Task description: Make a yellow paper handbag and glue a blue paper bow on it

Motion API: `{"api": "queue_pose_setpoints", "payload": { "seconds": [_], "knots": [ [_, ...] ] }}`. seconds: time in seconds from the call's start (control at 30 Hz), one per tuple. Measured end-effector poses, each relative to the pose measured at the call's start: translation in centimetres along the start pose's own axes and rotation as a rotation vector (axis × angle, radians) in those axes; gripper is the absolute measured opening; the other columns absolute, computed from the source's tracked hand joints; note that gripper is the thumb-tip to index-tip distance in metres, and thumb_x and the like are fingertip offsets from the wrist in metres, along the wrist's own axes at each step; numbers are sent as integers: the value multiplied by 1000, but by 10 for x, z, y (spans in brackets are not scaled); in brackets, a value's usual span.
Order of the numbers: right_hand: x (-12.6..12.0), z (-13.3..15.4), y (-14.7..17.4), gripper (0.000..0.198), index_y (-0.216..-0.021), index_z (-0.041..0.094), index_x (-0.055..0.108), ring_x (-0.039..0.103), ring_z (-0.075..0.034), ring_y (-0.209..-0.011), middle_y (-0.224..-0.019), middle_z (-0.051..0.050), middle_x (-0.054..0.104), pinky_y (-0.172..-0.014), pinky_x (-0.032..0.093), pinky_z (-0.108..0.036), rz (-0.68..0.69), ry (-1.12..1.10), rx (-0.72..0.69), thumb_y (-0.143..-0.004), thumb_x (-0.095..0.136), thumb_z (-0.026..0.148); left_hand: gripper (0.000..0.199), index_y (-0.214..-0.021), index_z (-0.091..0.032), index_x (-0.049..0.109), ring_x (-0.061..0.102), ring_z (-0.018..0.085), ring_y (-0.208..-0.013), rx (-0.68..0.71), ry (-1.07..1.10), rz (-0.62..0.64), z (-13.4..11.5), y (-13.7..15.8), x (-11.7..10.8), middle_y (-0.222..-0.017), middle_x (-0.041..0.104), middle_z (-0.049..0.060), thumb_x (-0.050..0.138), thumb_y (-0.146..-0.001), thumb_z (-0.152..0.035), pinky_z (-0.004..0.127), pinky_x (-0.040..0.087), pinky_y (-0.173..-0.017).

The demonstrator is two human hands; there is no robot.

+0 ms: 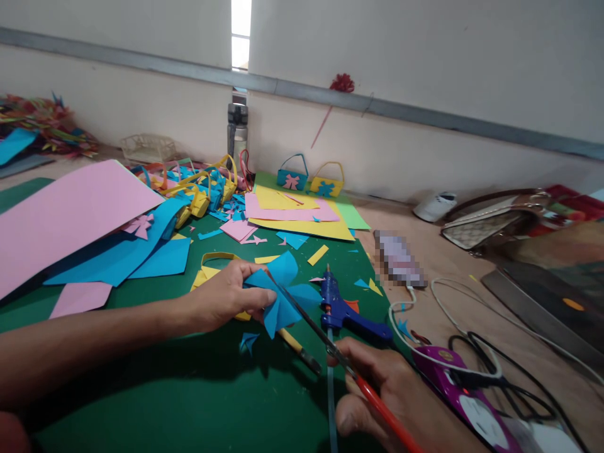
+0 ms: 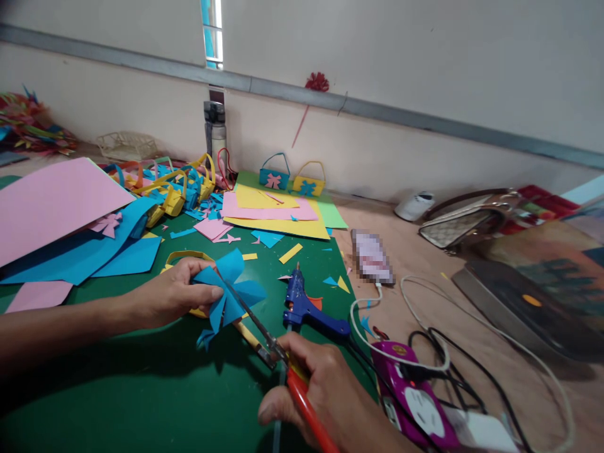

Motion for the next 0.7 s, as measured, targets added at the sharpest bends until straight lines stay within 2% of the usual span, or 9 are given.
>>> {"api": "queue_pose_setpoints", "payload": {
  "seconds": [0.1,0.23,0.33,0.5,0.63,0.7],
  "knots": [
    [-3,2,1,18,-74,19,53,19,-7,-45,-45,12,24,-42,15,-22,-19,13,-21,-62,66,19,15,-71,-13,59,58,10,-58,-6,-16,2,1,1,0,-65,62,0,65,-69,-27,22,48,-60],
    [1,0,1,19,-80,20,53,21,-7,-44,-47,11,29,-41,16,-22,54,-47,-73,-65,63,26,15,-71,-13,59,59,11,-58,3,-3,-4,-2,1,1,-65,62,-1,66,-68,-26,22,49,-60],
    [-1,-4,0,25,-83,21,53,23,-7,-44,-50,10,33,-43,18,-22,57,-56,-98,-62,65,29,15,-69,-14,59,59,11,-58,-3,23,-22,-3,1,0,-64,62,-1,67,-67,-26,23,50,-60],
    [-1,-7,1,29,-86,23,54,28,-7,-44,-54,9,42,-41,19,-21,86,-62,-42,-60,66,28,14,-71,-14,60,61,11,-59,13,40,-10,-5,0,0,-66,64,-1,66,-69,-26,22,51,-60],
    [-7,-8,6,31,-83,23,56,40,-10,-50,-60,5,50,-44,29,-21,17,-72,-8,-58,69,36,11,-69,-14,59,62,10,-56,31,100,-19,-6,0,0,-62,64,-2,66,-70,-22,19,51,-57],
    [-10,-10,9,29,-82,23,58,46,-12,-54,-62,3,52,-49,35,-22,-22,-87,15,-62,65,42,9,-69,-14,60,62,9,-55,40,142,-17,-7,0,0,-61,64,-3,66,-70,-21,18,50,-55]
  ]
}}
Point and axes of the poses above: each hand's wrist, its own y-axis away from the middle knuckle, its own x-axis out of the palm, z = x × y, the point moved 9 cm from there along -y, towards the middle knuckle
